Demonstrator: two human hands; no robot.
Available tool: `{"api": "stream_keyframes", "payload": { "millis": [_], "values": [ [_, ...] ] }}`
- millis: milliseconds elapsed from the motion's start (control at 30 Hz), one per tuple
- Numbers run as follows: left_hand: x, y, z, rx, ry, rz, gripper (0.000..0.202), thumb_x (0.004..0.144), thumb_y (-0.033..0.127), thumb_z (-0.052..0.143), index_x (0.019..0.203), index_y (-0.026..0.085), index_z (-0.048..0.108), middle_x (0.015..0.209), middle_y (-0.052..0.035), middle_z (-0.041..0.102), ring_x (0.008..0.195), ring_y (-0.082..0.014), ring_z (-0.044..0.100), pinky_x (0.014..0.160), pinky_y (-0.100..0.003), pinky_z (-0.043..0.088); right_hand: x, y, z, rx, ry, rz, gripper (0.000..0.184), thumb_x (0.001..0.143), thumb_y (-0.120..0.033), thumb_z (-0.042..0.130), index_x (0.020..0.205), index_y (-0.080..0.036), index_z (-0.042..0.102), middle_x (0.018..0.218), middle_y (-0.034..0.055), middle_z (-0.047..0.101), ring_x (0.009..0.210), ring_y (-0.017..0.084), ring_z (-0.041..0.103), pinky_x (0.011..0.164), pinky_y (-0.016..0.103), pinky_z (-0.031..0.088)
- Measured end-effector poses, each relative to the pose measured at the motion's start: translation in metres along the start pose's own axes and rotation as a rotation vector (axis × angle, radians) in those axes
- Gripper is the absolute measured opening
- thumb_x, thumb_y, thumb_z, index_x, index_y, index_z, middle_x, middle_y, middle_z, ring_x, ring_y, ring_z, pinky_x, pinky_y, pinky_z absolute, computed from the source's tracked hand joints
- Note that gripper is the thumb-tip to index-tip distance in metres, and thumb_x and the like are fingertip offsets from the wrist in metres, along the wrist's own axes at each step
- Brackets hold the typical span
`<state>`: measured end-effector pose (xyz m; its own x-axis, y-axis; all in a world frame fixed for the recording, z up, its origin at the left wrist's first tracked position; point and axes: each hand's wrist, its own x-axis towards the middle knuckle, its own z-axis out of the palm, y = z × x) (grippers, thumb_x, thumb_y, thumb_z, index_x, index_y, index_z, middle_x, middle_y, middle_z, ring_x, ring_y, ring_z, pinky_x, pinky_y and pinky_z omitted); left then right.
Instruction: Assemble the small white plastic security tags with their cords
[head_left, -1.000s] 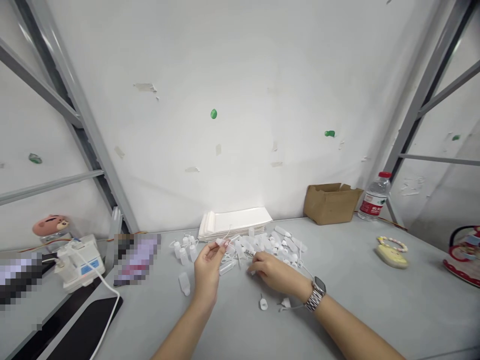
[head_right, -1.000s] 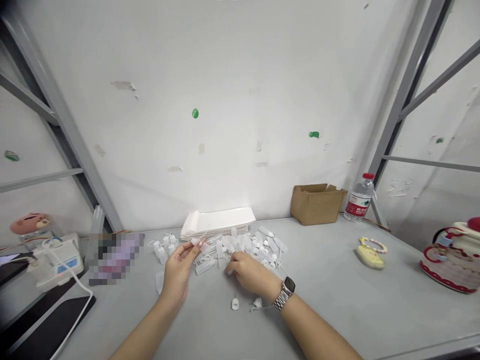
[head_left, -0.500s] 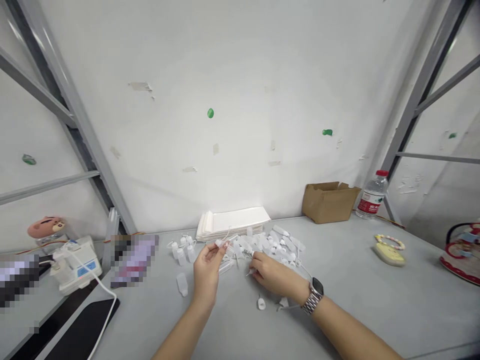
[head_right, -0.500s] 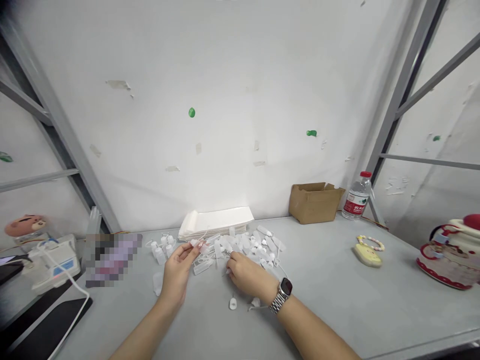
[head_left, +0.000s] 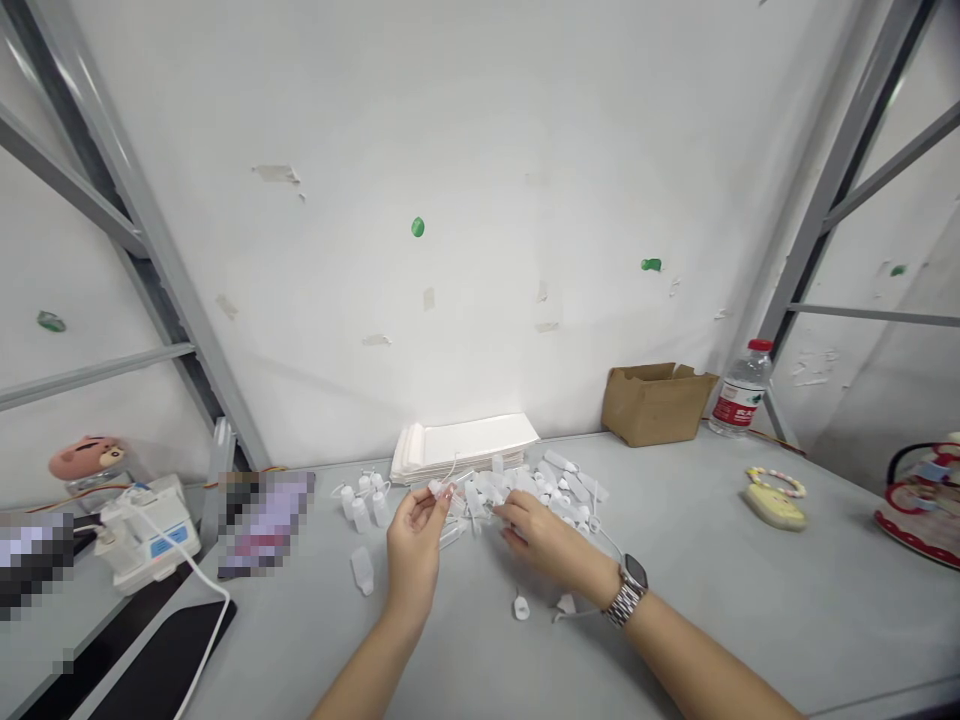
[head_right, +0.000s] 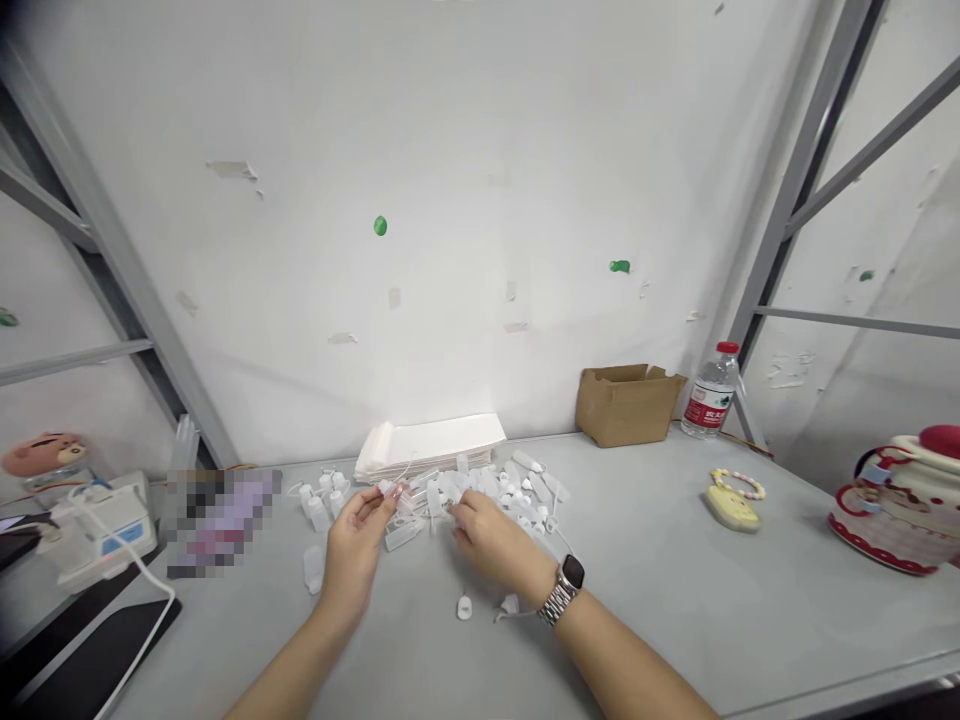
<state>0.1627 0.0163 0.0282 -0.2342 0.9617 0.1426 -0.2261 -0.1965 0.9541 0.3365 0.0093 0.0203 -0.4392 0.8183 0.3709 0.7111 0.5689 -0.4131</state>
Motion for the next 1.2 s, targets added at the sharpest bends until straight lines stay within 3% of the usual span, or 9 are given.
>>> {"api": "stream_keyframes", "payload": {
  "millis": [167,267,367,533,900,1200],
  "values": [
    [-0.006,-0.002,0.002,0.127,-0.018,0.097,0.028,0.065,0.038,0.066,0.083,0.017,0.059,0.085,-0.0053,0.066,0.088,-0.0208,0.060,0.079,-0.030,0.045,0.007,0.000,-0.018,0.461,0.255,0.190,0.014,0.082,-0.026,0.051,0.089,-0.020,0.061,0.084,0.0044,0.055,0.077,0.017,0.053,0.074,0.033,0.044],
    [-0.013,-0.005,0.007,0.195,-0.145,0.117,0.026,0.066,0.037,0.065,0.084,0.018,0.062,0.086,-0.0056,0.065,0.085,-0.0199,0.060,0.073,-0.028,0.047,0.009,-0.007,-0.027,0.868,0.279,0.318,0.018,0.074,-0.035,0.060,0.083,-0.019,0.061,0.079,0.0024,0.060,0.074,0.016,0.056,0.071,0.032,0.046],
    [-0.022,-0.007,0.011,0.243,-0.288,0.094,0.024,0.068,0.036,0.063,0.083,0.018,0.064,0.084,-0.0058,0.062,0.080,-0.0196,0.058,0.062,-0.027,0.052,0.008,-0.014,-0.028,1.048,0.287,0.335,0.022,0.071,-0.036,0.063,0.086,-0.019,0.064,0.083,0.0023,0.062,0.072,0.015,0.056,0.073,0.032,0.046],
    [-0.028,-0.011,0.013,0.273,-0.338,0.102,0.022,0.066,0.033,0.064,0.082,0.018,0.067,0.082,-0.0040,0.058,0.078,-0.0191,0.057,0.055,-0.028,0.056,0.005,-0.018,-0.021,1.036,0.273,0.242,0.022,0.075,-0.037,0.060,0.091,-0.023,0.065,0.095,0.0033,0.062,0.084,0.017,0.056,0.078,0.032,0.045],
    [-0.026,-0.006,0.015,0.198,-0.341,0.026,0.027,0.065,0.033,0.064,0.088,0.019,0.069,0.084,-0.0033,0.054,0.079,-0.0188,0.054,0.056,-0.033,0.059,0.006,-0.014,-0.011,0.947,0.246,0.228,0.015,0.072,-0.034,0.064,0.079,-0.021,0.067,0.082,0.0034,0.064,0.081,0.018,0.058,0.073,0.031,0.047],
    [-0.026,-0.007,0.014,0.181,-0.309,-0.027,0.037,0.068,0.034,0.063,0.101,0.018,0.064,0.085,-0.0068,0.065,0.084,-0.0234,0.061,0.050,-0.027,0.054,0.006,-0.012,-0.015,0.921,0.218,0.234,0.013,0.074,-0.030,0.062,0.080,-0.020,0.066,0.082,0.0031,0.065,0.080,0.017,0.058,0.072,0.029,0.045]
  ]
}}
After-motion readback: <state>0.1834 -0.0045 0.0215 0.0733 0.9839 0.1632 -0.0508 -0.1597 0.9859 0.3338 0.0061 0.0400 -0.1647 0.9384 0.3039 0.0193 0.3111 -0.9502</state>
